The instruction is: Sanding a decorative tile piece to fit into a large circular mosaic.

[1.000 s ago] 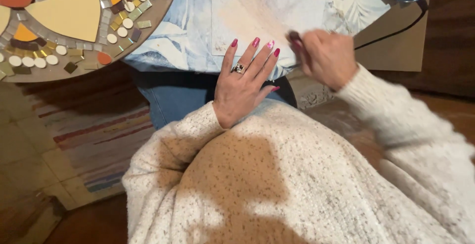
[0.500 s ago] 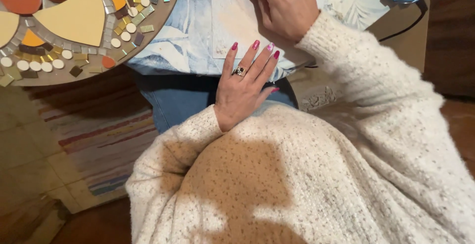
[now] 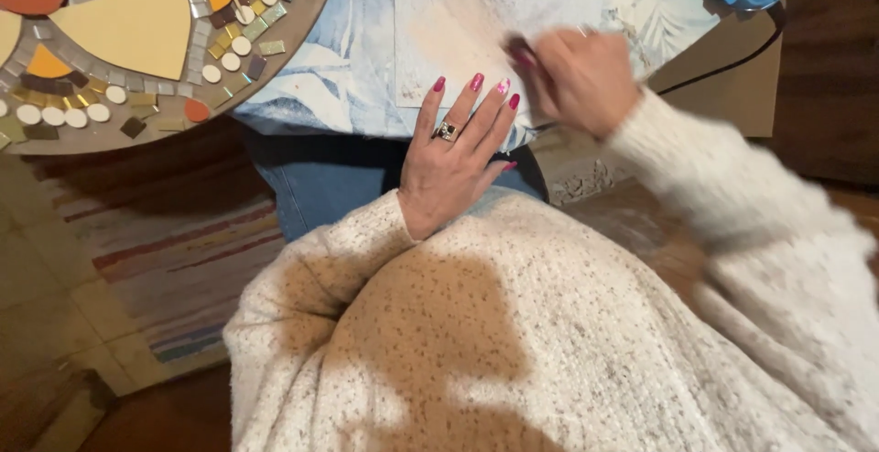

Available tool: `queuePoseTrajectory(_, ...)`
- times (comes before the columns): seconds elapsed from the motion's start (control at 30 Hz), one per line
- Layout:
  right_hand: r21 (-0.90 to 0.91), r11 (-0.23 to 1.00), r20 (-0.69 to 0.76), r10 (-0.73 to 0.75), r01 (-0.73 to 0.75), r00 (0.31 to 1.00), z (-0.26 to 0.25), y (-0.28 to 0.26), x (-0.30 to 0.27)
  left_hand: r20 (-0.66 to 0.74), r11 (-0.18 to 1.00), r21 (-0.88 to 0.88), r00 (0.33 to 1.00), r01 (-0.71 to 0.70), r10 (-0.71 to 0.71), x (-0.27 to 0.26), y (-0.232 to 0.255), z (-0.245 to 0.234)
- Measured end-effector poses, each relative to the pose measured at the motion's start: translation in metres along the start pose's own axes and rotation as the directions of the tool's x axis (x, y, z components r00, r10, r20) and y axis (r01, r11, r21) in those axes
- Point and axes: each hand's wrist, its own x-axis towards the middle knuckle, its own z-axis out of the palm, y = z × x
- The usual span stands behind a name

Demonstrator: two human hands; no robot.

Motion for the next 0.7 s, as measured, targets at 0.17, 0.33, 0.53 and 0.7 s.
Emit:
queuePoseTrajectory(0.17, -0.024, 0.992, -0.314, -0.124, 0.123, 0.941, -0.03, -0.027, 0.083, -0.003, 1.0, -0.016, 1.0, 0.015, -0.015, 0.003, 0.004, -0.007)
queuePoseTrajectory(0.33, -0.06, 0.992, -0.028, -0.115, 0.113, 0.993, -0.01, 0.003, 0.017, 0.023, 0.999, 0.019, 0.999, 0.031, -0.032, 0.001, 0.004, 0.001)
queuePoseTrajectory(0.53, -0.157, 0.987, 0.332, 0.03, 0.024, 0.943, -0.055, 0.02, -0.05, 0.024, 0.999, 0.031, 1.0, -0.01, 0.009, 0.001, 0.002, 0.002)
queuePoseTrajectory(0.7, 0.617, 0.697, 0.389, 0.134, -0.366, 0.912, -0.086, 0.01, -0.03, 0.028, 0.999, 0.035, 1.0, 0.013, -0.014, 0.004, 0.005, -0.004)
